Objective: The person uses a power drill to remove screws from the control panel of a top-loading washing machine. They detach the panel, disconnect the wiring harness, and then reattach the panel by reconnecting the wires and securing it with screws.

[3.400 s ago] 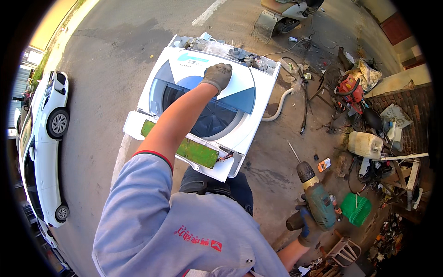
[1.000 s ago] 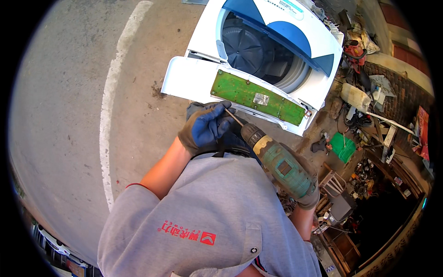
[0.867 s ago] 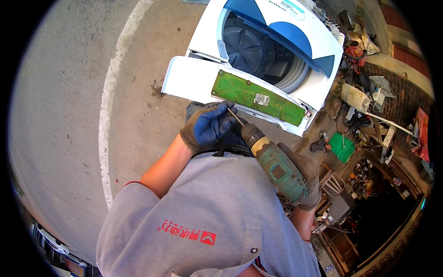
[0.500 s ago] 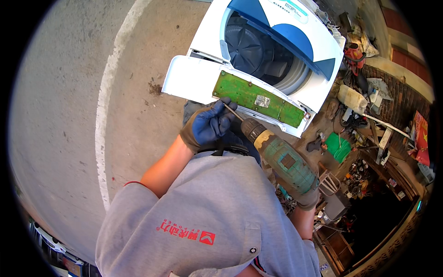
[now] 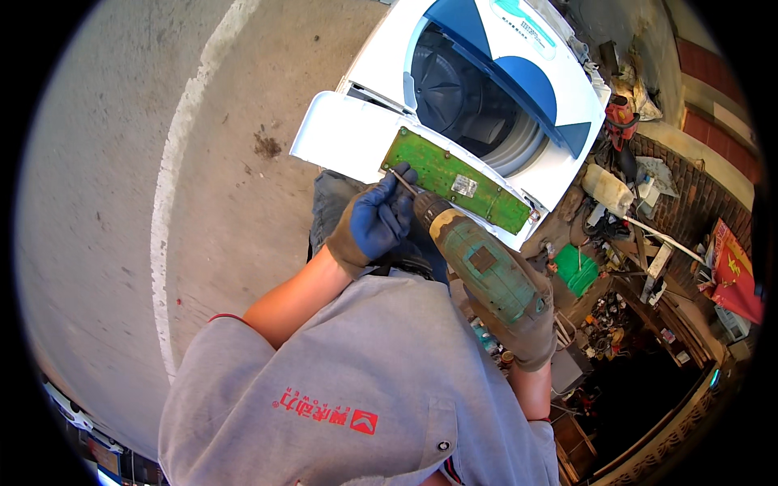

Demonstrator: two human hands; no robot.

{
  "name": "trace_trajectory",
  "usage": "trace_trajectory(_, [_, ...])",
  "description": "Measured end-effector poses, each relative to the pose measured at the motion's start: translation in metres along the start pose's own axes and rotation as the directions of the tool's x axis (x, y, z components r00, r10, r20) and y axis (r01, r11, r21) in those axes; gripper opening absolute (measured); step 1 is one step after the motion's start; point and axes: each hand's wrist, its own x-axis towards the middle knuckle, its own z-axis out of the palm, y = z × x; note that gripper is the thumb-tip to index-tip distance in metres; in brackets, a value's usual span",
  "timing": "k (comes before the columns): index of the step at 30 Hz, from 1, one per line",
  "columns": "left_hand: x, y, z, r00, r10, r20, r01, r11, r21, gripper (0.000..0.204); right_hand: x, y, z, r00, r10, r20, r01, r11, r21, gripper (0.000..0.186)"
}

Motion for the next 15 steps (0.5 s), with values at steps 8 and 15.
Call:
trace_trajectory(8, [0.004, 0.002, -0.009, 0.995, -0.025, 0.097, 0.02, 0.999, 0.05, 0.031, 0.023, -0.024, -0.002, 0.999, 0.029, 0.027, -0.026, 0.991, -0.129, 0.064])
trace_trajectory(15, [-0.036, 0.032, -0.016, 0.938, 0.345, 0.027, -0.202, 0.484, 0.852, 0.022, 0.048, -0.044, -0.013, 0.992, -0.02, 0.126, 0.056, 0.956, -0.287, 0.065])
